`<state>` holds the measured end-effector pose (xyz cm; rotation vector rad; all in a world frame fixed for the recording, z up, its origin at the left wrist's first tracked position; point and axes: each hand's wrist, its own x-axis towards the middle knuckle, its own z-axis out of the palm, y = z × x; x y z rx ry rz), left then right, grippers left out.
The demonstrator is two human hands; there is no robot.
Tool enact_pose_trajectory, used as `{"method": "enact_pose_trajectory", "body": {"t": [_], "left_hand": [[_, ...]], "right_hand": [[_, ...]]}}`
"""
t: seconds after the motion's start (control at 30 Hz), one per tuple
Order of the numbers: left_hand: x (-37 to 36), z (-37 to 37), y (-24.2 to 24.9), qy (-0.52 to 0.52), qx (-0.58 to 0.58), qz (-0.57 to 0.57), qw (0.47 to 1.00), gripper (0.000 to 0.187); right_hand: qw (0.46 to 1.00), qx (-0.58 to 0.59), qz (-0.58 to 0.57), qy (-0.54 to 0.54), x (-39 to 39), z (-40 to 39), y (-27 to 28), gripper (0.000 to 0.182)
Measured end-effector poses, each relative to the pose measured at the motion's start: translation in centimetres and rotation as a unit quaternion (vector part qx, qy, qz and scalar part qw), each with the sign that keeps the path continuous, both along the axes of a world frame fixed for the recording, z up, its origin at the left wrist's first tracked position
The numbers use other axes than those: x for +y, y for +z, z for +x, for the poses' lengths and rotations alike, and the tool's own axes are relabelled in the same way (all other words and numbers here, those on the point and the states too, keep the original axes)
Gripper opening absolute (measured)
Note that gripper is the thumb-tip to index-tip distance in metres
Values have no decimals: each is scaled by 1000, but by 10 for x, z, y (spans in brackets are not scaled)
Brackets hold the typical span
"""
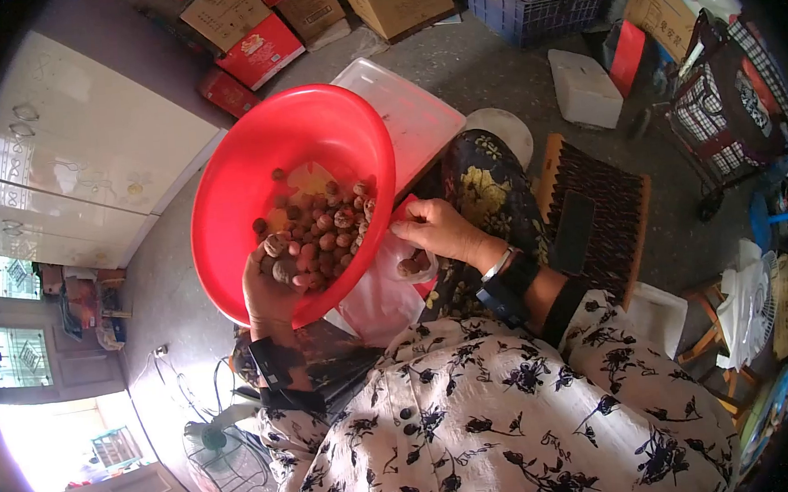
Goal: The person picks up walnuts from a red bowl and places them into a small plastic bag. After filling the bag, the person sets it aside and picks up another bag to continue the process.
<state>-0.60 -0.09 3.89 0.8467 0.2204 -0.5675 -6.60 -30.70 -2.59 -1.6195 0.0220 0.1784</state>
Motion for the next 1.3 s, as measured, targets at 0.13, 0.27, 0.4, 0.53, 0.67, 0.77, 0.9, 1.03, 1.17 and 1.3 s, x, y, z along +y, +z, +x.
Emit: {"method": "enact_pose_trajectory", "body": {"t": [0.13,0.27,0.4,0.53,0.67,0.77,0.9,1.03,1.17,1.3], "left_hand": [[-24,-16,9,10,3,-9,1000,41],[-22,-19,-4,-15,-17,15,1000,42],[-25,-26,-1,-1,-30,12,999,38],[-32,-32,2,-14,-76,71,995,37],[-41,-36,8,-51,-157,117,979,31],[-56,-44,23,-65,-158,252,953,25],[-76,-47,19,-109,-304,323,889,28],[-92,-55,19,-163,-382,444,793,27],[-104,-60,21,-181,-410,495,744,27],[-97,-69,27,-236,-362,543,720,23]], "right_hand": [[1000,0,-4,-2,0,1,-5,25],[1000,6,6,-4,0,1,-4,26],[1000,-4,15,-20,3,2,-11,27],[1000,9,7,-19,2,1,-9,28],[1000,10,7,-16,2,3,-11,30],[999,24,16,-16,3,2,-9,32],[1000,25,4,-10,1,2,-6,33],[1000,1,3,2,-2,1,-5,32],[997,35,73,17,-1,-4,10,25],[997,49,65,5,0,-2,9,21]]}}
